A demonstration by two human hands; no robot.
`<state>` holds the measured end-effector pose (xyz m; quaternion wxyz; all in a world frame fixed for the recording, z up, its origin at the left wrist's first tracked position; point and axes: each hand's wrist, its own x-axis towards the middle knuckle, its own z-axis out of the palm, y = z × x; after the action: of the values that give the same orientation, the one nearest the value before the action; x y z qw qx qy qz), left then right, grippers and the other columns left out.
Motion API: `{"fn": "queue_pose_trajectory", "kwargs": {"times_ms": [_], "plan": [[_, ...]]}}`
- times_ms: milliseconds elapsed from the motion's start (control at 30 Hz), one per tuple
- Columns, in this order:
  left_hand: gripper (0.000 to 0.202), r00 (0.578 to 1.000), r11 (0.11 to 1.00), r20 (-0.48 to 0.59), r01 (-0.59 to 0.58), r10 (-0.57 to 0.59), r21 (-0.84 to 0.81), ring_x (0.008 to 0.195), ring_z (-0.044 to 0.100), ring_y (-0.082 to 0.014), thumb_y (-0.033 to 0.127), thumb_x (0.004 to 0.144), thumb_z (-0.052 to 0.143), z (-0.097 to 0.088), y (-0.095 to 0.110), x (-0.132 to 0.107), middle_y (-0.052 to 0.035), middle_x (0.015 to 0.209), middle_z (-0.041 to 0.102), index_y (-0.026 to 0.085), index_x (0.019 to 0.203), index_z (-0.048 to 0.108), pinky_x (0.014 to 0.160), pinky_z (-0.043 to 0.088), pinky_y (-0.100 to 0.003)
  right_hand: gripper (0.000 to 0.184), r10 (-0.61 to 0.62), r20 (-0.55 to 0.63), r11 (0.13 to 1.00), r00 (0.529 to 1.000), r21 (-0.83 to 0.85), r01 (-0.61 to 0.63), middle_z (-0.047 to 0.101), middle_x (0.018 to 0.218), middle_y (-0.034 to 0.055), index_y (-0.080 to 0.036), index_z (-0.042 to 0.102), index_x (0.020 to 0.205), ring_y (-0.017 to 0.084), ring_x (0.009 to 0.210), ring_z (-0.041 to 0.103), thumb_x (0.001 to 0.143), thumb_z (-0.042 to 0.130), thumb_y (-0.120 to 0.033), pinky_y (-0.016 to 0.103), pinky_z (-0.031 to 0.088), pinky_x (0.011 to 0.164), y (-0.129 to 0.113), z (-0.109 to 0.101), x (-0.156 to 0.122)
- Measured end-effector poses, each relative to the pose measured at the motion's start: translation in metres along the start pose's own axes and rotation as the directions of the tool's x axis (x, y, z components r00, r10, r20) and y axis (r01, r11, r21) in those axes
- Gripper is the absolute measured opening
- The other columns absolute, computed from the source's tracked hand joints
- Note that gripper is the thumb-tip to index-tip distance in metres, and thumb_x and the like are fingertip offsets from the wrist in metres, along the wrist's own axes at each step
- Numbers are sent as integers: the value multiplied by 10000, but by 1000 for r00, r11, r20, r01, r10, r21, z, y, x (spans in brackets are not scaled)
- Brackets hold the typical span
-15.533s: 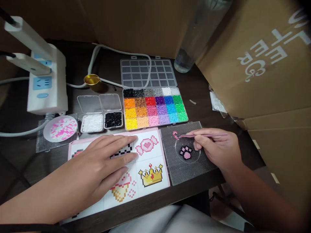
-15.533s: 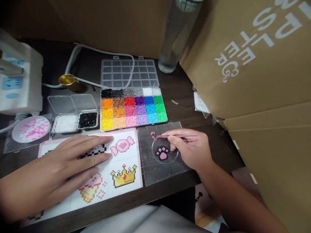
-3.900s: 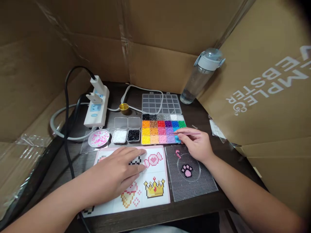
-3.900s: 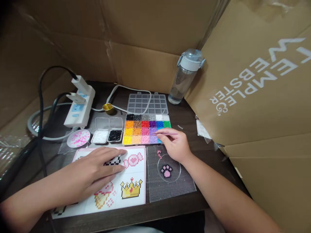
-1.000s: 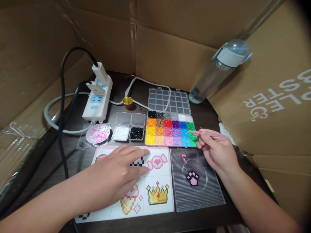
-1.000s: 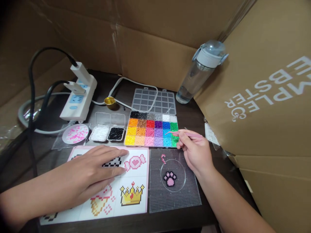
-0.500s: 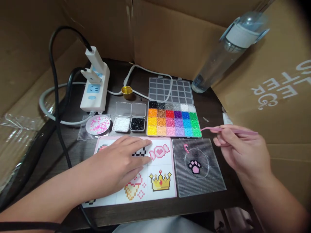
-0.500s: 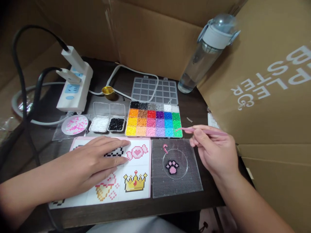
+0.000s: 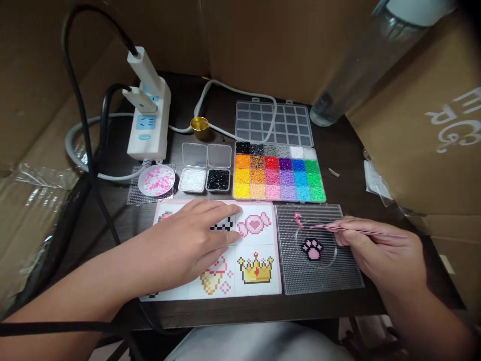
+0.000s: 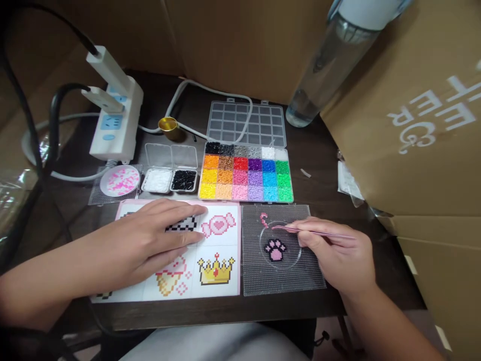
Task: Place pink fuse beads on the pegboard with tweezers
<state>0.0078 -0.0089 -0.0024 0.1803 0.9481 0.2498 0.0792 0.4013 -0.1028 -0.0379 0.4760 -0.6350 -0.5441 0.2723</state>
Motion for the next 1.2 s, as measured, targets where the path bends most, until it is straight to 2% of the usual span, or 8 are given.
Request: {"fn": "queue_pose_trajectory", "kwargs": {"times_ms": [167,300,633,867,1067,1200], "plan": [[333,1000,999,17,-24,23,43,1407,704,-391,247,1121,611,0,2,1,-139,1589,722,265,1336,865,1132,649,-572,127,-42,40,997,998,-65,45,915,923,-4,-381,935,873,268,811,896,943,898,-282,410,761,861,-3,0,-1],[351,1000,999,15,-10,9,32,1415,699,-415,226,1098,637,2,1,-2,-131,1619,704,278,1369,854,1134,644,-597,179,-65,53,993,996,-92,70,915,928,-4,-391,940,892,279,827,902,951,862,-241,426,769,847,-10,5,1],[400,1000,1000,-12,4,-4,-5,1449,675,-365,371,1172,522,1,-6,-3,-36,1641,698,377,1383,861,1147,639,-482,260,-124,81,991,989,-43,128,903,857,0,-357,939,850,230,753,893,888,818,-130,320,753,742,-25,16,9],[394,1000,1000,-24,15,-15,-19,1455,668,-351,378,1172,529,1,-5,-3,-23,1627,708,392,1385,860,1188,606,-468,287,-153,109,985,982,-65,160,903,853,2,-331,932,842,225,736,894,891,780,-92,293,745,711,-31,17,12],[414,1000,999,-29,6,-5,34,1431,685,-364,380,1176,504,2,-3,-4,-41,1619,715,395,1379,865,1106,646,-468,317,-203,108,974,973,-78,211,907,871,-29,-347,938,878,187,761,898,890,789,-67,233,735,773,-30,17,12],[409,999,1000,-33,7,-6,30,1433,685,-360,377,1171,512,2,-4,-4,-35,1612,719,397,1369,869,1109,650,-465,353,-185,119,978,976,-71,194,908,881,-37,-361,940,893,187,763,899,886,782,-46,228,733,744,-31,17,12]]}}
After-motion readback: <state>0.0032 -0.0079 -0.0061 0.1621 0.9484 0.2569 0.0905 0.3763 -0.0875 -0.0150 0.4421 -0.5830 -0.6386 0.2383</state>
